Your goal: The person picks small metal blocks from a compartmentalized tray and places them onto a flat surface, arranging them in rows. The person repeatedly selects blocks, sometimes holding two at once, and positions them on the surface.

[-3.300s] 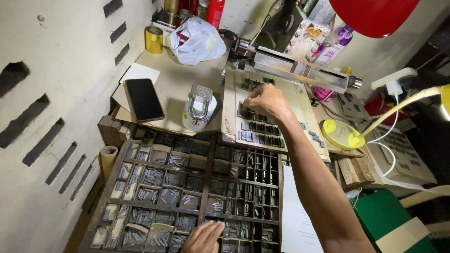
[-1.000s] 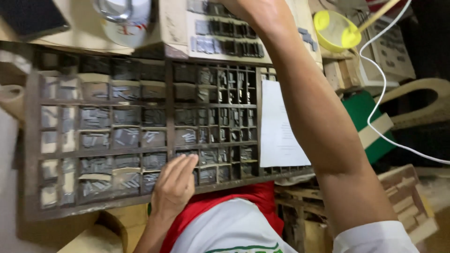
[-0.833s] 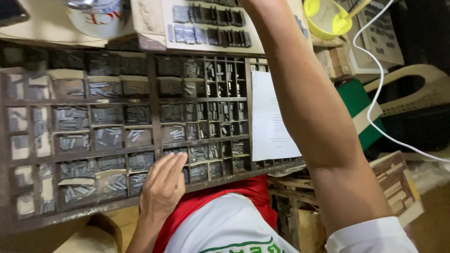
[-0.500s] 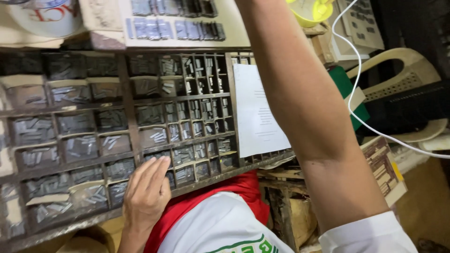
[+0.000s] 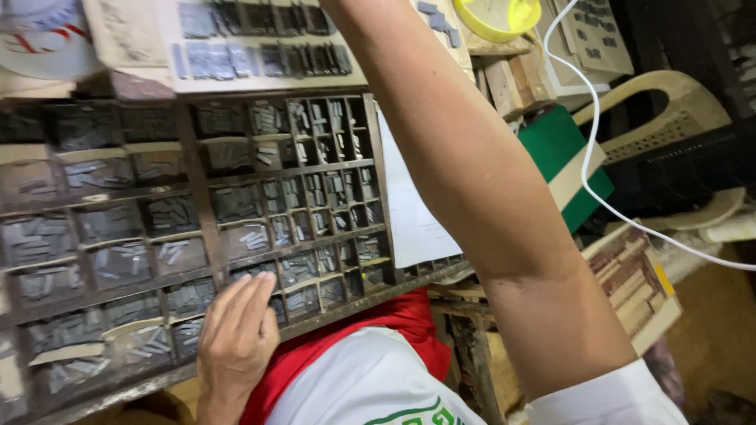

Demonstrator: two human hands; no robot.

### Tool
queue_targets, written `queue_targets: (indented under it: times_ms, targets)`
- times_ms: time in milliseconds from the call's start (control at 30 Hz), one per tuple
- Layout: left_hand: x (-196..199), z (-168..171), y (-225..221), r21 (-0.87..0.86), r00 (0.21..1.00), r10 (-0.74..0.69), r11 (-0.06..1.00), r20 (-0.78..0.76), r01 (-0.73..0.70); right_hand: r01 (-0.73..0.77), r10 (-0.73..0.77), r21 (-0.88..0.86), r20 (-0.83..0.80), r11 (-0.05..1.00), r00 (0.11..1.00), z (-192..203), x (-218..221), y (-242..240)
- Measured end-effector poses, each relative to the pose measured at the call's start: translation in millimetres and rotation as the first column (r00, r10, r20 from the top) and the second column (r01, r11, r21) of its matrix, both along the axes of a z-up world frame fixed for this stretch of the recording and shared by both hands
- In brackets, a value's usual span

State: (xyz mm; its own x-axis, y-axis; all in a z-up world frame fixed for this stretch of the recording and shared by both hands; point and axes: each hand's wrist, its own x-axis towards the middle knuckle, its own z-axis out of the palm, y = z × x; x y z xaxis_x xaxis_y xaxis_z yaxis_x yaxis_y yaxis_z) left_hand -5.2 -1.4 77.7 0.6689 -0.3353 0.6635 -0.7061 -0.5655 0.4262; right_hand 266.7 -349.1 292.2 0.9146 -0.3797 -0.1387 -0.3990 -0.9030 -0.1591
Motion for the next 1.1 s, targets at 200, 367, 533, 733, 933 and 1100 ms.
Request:
queue_targets:
  times_ms: [200,367,533,733,933,1100]
  targets:
    - [-0.4,1.8,6.9,0.012,0.988,0.001,1.000,0.156,-0.003,-0.266,0.259,0.051,0.119,0.963,0.959,31.7,19.0,132.8]
    - [-3.0,-35.2,4.8,-0.110,0.984,0.081,0.989,-0.157,-0.099,-0.185,0.176,0.193,0.064,0.964,0.982,119.5,-30.8,206.8]
    - [12.8,-85.9,7.1,0.047,0.844,-0.182,0.970,-0.505,0.238,-0.156,0.143,0.252,0.071,0.955,0.987,85.8,1.2,187.9]
    - [12.5,-102.6,1.1,0.016,0.924,-0.150,0.986,-0.351,0.166,-0.174,0.156,0.253,0.090,0.952,0.984,85.5,-0.5,192.9]
    - [9.8,-91.9,-1.8,0.017,0.919,-0.070,0.996,-0.388,0.083,-0.180,0.157,0.256,0.106,0.950,0.982,84.8,-1.6,192.4]
    - [9.8,-94.0,-5.2,0.030,0.936,-0.031,0.999,-0.350,0.044,-0.216,0.189,0.245,0.127,0.945,0.974,76.4,6.7,183.0]
